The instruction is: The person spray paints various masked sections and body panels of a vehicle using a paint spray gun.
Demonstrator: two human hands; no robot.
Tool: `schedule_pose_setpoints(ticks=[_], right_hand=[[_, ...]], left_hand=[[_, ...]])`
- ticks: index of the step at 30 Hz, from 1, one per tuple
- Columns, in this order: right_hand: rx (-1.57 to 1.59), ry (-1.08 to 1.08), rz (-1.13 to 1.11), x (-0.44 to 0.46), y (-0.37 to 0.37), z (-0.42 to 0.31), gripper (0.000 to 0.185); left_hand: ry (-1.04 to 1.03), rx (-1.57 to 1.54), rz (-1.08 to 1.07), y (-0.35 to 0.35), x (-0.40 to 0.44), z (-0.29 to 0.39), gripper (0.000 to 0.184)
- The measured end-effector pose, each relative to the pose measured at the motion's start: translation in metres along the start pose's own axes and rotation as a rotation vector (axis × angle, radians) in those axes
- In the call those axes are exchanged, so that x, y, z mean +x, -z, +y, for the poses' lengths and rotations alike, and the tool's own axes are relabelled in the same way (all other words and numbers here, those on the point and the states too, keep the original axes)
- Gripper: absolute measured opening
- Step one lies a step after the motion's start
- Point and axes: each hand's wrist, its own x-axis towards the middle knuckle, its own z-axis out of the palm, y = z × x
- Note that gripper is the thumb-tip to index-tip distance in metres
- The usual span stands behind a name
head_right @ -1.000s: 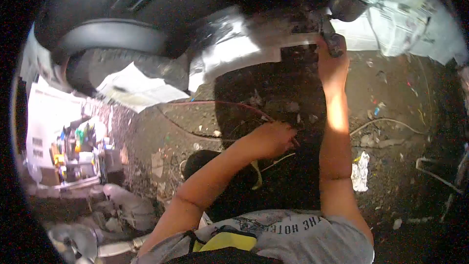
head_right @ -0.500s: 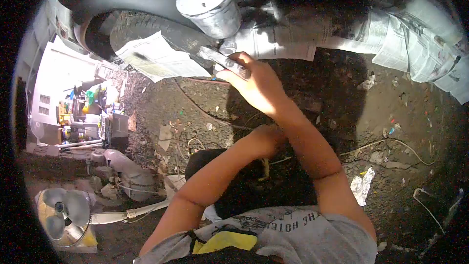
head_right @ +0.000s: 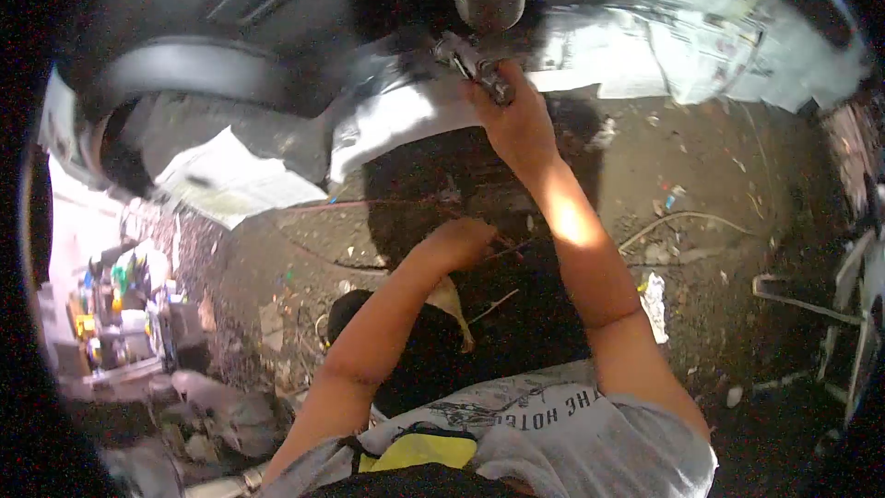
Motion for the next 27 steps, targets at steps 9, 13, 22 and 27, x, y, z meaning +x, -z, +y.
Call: schedule_pose_setpoints(ticks=[9, 13, 22, 27], right_hand=[[-0.106, -0.002, 0.415, 0.002, 0.13, 0.017, 0.03], [-0.1, 0.038, 0.563, 0.006, 0.167, 0.028, 0.025], [-0.093, -0.041, 0.51, 0.022, 0.146, -0.01, 0.029], [0.029, 0.044, 0.282, 0.029, 0.087, -0.037, 0.022]], left_hand=[[-0.098, 0.074, -0.066, 0.017, 0.036, 0.022, 0.024], [-0.139, 0.075, -0.033, 0.014, 0.044, 0.022, 0.025], [-0.038, 0.009, 0.014, 0.033, 0.018, 0.014, 0.027], [-0.045, -0.039, 0.11, 0.038, -0.009, -0.003, 0.027]])
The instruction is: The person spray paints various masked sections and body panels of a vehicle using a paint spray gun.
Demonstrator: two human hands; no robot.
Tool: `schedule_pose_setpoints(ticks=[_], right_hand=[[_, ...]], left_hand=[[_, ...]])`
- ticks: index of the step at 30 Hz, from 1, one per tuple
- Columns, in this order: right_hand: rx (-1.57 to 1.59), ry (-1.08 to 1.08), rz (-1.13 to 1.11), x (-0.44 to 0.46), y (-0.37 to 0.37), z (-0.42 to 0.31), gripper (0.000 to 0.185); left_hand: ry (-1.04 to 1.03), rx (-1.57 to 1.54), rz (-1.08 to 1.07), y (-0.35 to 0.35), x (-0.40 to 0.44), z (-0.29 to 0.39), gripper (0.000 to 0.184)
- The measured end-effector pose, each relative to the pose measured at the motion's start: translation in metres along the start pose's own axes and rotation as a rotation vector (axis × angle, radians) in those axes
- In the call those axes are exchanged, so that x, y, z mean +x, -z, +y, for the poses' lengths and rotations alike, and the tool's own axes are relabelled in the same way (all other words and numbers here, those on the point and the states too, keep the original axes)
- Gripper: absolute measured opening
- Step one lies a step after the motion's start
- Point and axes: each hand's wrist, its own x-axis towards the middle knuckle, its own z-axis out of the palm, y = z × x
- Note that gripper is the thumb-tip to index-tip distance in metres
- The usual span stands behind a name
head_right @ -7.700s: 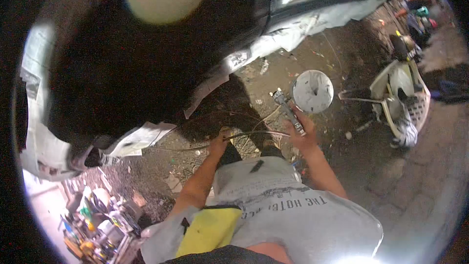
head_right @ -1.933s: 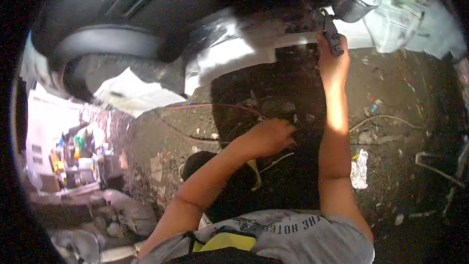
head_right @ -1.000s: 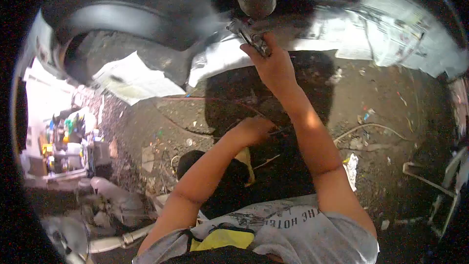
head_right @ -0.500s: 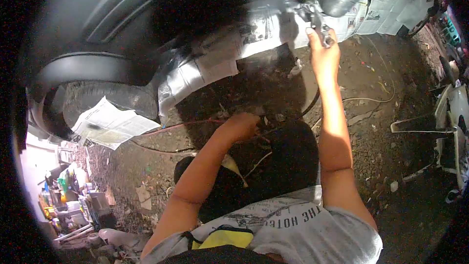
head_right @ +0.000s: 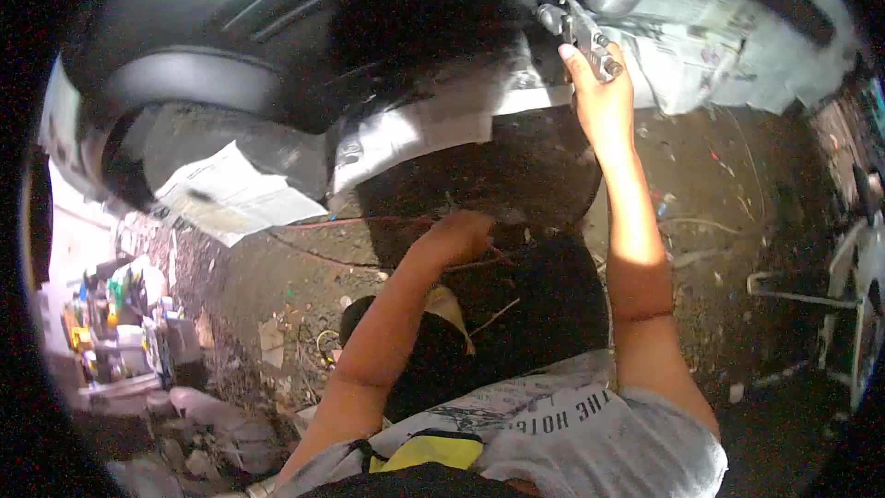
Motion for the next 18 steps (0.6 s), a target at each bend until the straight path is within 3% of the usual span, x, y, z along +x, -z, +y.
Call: schedule_pose_setpoints(ticks=[4, 6, 10, 13, 16, 18], right_hand=[[0.109, -0.107, -0.268, -0.01, -0.06, -0.017, 0.029], [0.121, -0.018, -0.332, -0.019, -0.095, -0.012, 0.04], [0.173, -0.05, -0.353, -0.063, -0.161, -0.028, 0.048], [0.137, 0.218, -0.543, -0.086, -0.183, -0.065, 0.051], [0.078, 0.123, -0.748, -0.1, -0.195, -0.085, 0.054], [0.13, 0.131, -0.742, -0.1, -0.196, -0.088, 0.055]], left_hand=[[0.112, -0.003, 0.077, -0.008, -0.01, -0.019, 0.024], [0.156, -0.002, 0.078, -0.006, -0.022, -0.027, 0.024], [0.192, -0.019, 0.034, -0.004, -0.039, -0.041, 0.025], [0.213, -0.033, 0.027, -0.008, -0.042, -0.05, 0.025], [0.212, -0.07, 0.103, -0.021, -0.038, -0.061, 0.026], [0.213, -0.069, 0.136, -0.017, -0.041, -0.058, 0.026]])
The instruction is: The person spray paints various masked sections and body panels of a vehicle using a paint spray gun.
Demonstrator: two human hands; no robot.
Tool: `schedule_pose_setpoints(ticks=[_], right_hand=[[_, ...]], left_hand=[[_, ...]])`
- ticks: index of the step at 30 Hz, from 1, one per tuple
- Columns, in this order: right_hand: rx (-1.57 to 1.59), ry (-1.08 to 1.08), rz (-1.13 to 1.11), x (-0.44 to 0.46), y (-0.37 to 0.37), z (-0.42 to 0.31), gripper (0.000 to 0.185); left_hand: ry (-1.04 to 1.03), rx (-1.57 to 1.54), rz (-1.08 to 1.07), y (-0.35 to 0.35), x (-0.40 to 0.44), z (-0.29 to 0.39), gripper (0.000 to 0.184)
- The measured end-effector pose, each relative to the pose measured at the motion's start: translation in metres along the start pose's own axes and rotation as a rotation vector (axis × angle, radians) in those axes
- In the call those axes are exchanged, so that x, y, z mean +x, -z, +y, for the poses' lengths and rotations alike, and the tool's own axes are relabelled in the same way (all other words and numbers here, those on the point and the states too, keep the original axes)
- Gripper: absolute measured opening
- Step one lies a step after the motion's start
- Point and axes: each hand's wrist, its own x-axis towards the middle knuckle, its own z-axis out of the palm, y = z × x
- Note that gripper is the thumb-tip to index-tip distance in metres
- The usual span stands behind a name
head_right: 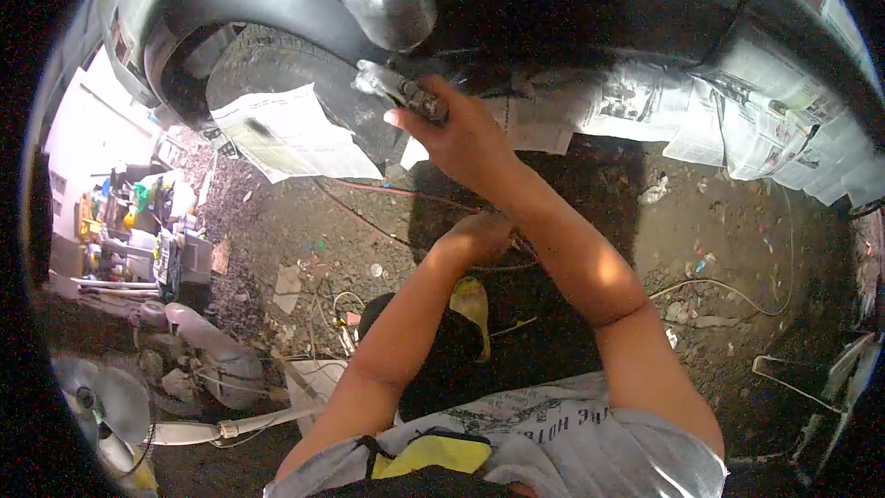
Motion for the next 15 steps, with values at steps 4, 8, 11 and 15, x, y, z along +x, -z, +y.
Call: schedule_pose_setpoints(ticks=[4, 8, 11, 15], right_hand=[[-0.07, 0.063, 0.179, 0.001, 0.014, 0.007, 0.057], [-0.014, 0.017, 0.306, 0.0, 0.056, 0.028, 0.05], [-0.153, -0.078, 0.4, -0.015, 0.104, 0.029, 0.048], [-0.171, -0.154, 0.551, -0.043, 0.165, 0.025, 0.045]], left_hand=[[-0.021, 0.048, -0.055, 0.005, 0.008, 0.005, 0.024], [-0.075, 0.044, -0.101, 0.014, 0.009, 0.02, 0.027], [-0.154, 0.02, -0.092, 0.01, 0.021, 0.024, 0.027], [-0.202, 0.107, -0.145, 0.0, 0.045, 0.029, 0.025]])
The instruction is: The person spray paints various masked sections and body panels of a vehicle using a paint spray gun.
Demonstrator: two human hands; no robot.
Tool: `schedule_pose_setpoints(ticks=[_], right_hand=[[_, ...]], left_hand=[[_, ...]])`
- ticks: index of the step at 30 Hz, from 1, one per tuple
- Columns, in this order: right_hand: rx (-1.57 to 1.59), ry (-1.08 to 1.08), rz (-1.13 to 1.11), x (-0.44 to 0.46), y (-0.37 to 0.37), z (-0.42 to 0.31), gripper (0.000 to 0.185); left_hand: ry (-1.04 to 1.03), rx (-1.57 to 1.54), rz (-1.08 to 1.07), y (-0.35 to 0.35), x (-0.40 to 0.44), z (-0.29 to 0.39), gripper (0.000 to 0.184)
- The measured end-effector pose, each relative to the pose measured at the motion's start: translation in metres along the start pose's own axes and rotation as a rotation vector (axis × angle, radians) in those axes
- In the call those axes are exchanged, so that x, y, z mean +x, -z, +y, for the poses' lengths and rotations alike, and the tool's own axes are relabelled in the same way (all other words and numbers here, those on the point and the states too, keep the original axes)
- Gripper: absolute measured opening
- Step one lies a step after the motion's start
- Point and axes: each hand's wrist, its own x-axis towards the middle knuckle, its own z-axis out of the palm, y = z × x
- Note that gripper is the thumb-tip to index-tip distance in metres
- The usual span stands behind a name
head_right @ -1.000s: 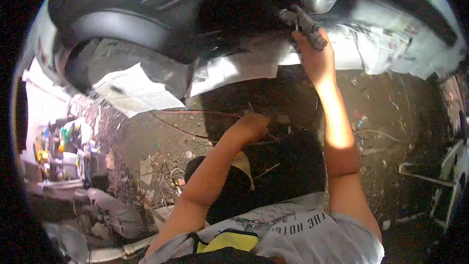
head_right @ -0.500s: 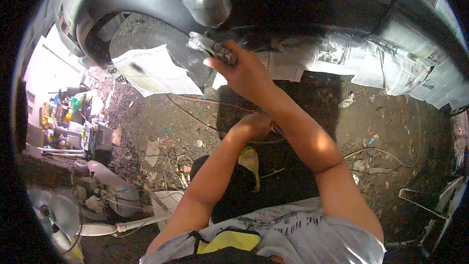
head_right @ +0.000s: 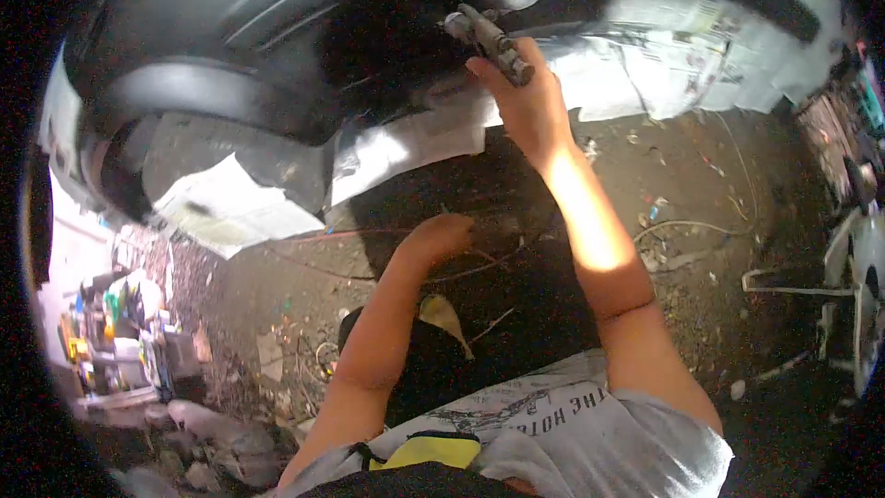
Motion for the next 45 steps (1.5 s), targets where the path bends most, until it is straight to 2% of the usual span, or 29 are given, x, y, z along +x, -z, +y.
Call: schedule_pose_setpoints(ticks=[1, 2, 5, 7, 8, 10, 11, 12, 15, 21, 25, 26, 29, 32, 38, 41, 45], right_hand=[[-0.084, -0.035, 0.067, 0.005, 0.014, 0.001, 0.041], [-0.019, -0.094, 0.102, 0.003, 0.03, -0.001, 0.038], [-0.1, 0.151, 0.32, 0.011, 0.068, 0.031, 0.038], [-0.04, 0.04, 0.375, 0.014, 0.092, 0.041, 0.033], [-0.011, 0.059, 0.4, 0.014, 0.103, 0.042, 0.03], [-0.073, -0.043, 0.476, 0.02, 0.132, 0.056, 0.026], [-0.086, 0.076, 0.502, 0.022, 0.138, 0.058, 0.026], [-0.155, 0.097, 0.534, 0.026, 0.142, 0.06, 0.028], [-0.152, 0.034, 0.559, 0.028, 0.146, 0.057, 0.03], [-0.057, 0.146, 0.394, 0.038, 0.116, 0.026, 0.029], [0.02, 0.086, 0.239, 0.034, 0.068, -0.01, 0.029], [0.053, 0.171, 0.218, 0.037, 0.053, -0.01, 0.027], [-0.131, 0.049, 0.102, 0.038, 0.009, -0.036, 0.037], [0.045, 0.226, -0.023, 0.032, -0.038, -0.043, 0.041], [0.065, 0.246, -0.227, 0.027, -0.126, -0.08, 0.046], [0.185, 0.312, -0.326, 0.014, -0.153, -0.103, 0.045], [0.362, 0.264, -0.598, -0.004, -0.163, -0.134, 0.038]], left_hand=[[-0.032, 0.009, 0.016, -0.003, 0.004, -0.003, 0.023], [-0.057, 0.015, 0.032, -0.005, 0.008, -0.002, 0.022], [-0.048, -0.023, 0.033, 0.011, 0.006, 0.019, 0.019], [-0.081, -0.033, 0.036, 0.009, 0.012, 0.02, 0.019], [-0.096, -0.038, 0.038, 0.009, 0.016, 0.02, 0.019], [-0.072, -0.039, 0.013, 0.004, 0.023, 0.02, 0.02], [-0.056, -0.04, 0.004, 0.004, 0.024, 0.021, 0.02], [-0.038, -0.02, -0.011, 0.005, 0.025, 0.022, 0.021], [-0.011, 0.014, -0.011, 0.006, 0.023, 0.022, 0.025], [0.007, -0.076, 0.075, 0.012, 0.009, 0.02, 0.023], [0.001, -0.054, 0.149, 0.012, -0.001, 0.014, 0.023], [0.016, -0.069, 0.165, 0.014, -0.005, 0.014, 0.022], [0.05, -0.045, 0.131, 0.015, -0.01, 0.006, 0.022], [0.017, -0.06, 0.272, -0.002, -0.02, -0.012, 0.024], [0.136, -0.05, 0.257, -0.011, -0.026, -0.033, 0.023], [0.22, -0.094, 0.115, 0.016, -0.043, -0.022, 0.027], [0.151, -0.078, 0.165, 0.004, -0.033, -0.037, 0.024]])
